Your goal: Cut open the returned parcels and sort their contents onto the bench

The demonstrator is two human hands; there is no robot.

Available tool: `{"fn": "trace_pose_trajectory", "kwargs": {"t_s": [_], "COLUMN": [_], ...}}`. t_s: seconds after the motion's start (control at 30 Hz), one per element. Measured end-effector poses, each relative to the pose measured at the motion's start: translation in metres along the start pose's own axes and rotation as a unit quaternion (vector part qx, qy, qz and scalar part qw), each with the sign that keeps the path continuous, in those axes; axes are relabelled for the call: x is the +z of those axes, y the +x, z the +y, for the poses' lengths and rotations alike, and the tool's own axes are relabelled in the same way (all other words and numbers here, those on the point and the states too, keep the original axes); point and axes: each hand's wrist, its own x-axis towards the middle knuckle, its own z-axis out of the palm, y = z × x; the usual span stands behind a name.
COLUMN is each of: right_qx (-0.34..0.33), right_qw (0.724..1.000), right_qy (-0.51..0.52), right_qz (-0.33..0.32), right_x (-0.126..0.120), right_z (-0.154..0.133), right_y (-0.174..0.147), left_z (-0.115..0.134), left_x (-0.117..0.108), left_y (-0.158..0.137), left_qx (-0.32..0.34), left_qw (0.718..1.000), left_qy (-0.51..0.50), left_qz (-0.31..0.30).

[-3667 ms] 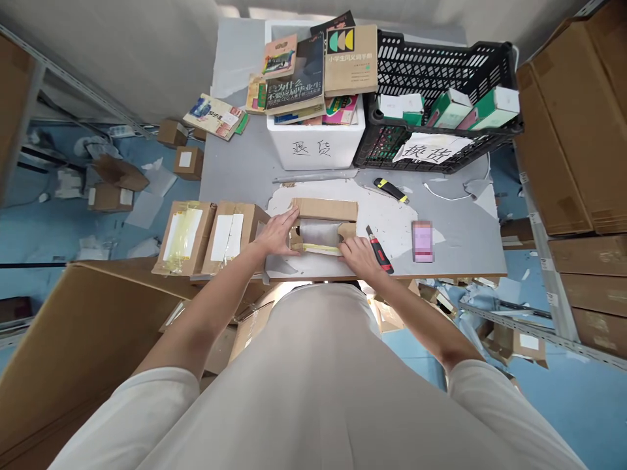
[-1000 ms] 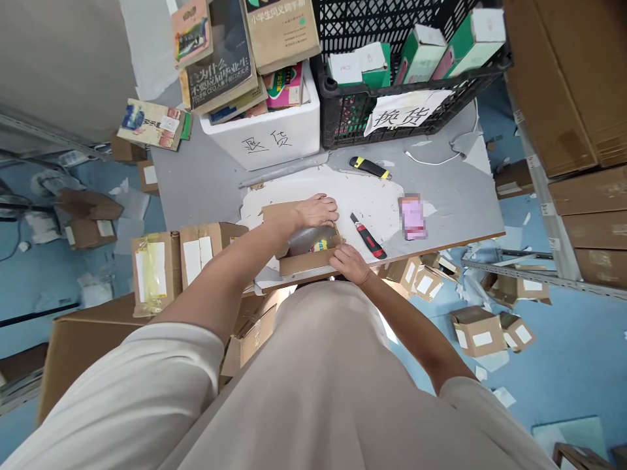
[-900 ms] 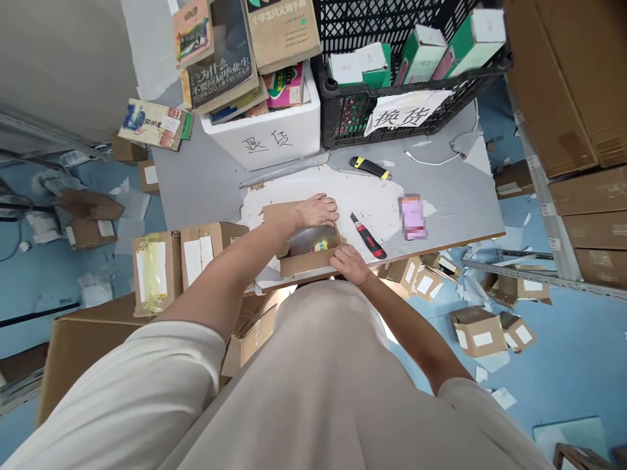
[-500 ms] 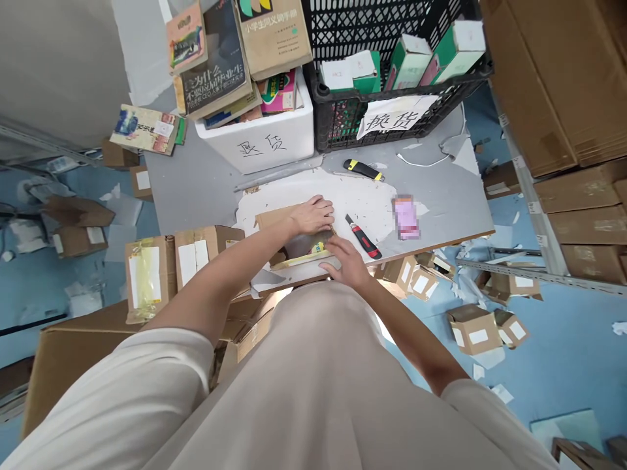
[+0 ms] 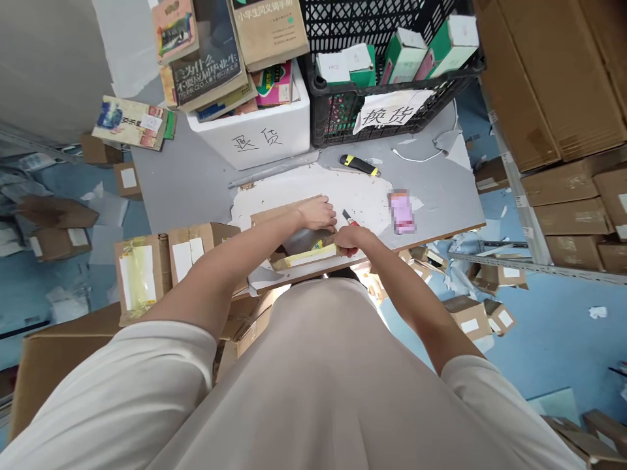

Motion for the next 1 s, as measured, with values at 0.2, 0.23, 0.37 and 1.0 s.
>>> {"fn": "trace_pose_trajectory", "kwargs": {"t_s": [0.2,0.23,0.37,1.0], "right_qx": [-0.043,-0.043,-0.043,-0.161], "right_qw": [0.991,0.989,0.983,0.839], "right_qy": [-0.009,-0.001,0.027,0.247], "right_qz": [0.124,0.141,0.178,0.457], "right_x": [0.027,0.034,0.054,0.127], "right_z": [0.013,0.014,0.013,0.063], "right_y": [-0.02,-0.023,-0.034,-0.044], "left_z": [-0.007,-0.006,-0.012,0.016], "left_x": [0.007,0.007,0.009,-0.01], "left_y": [-0.003,-0.002,-0.002,-0.078], "left_qx": [0.0,0.0,0.011,-0.197], "left_qw": [1.0,1.0,0.998,0.976], "left_qy": [-0.024,-0.029,-0.057,-0.078], "left_qz": [0.016,0.013,0.008,0.056]}}
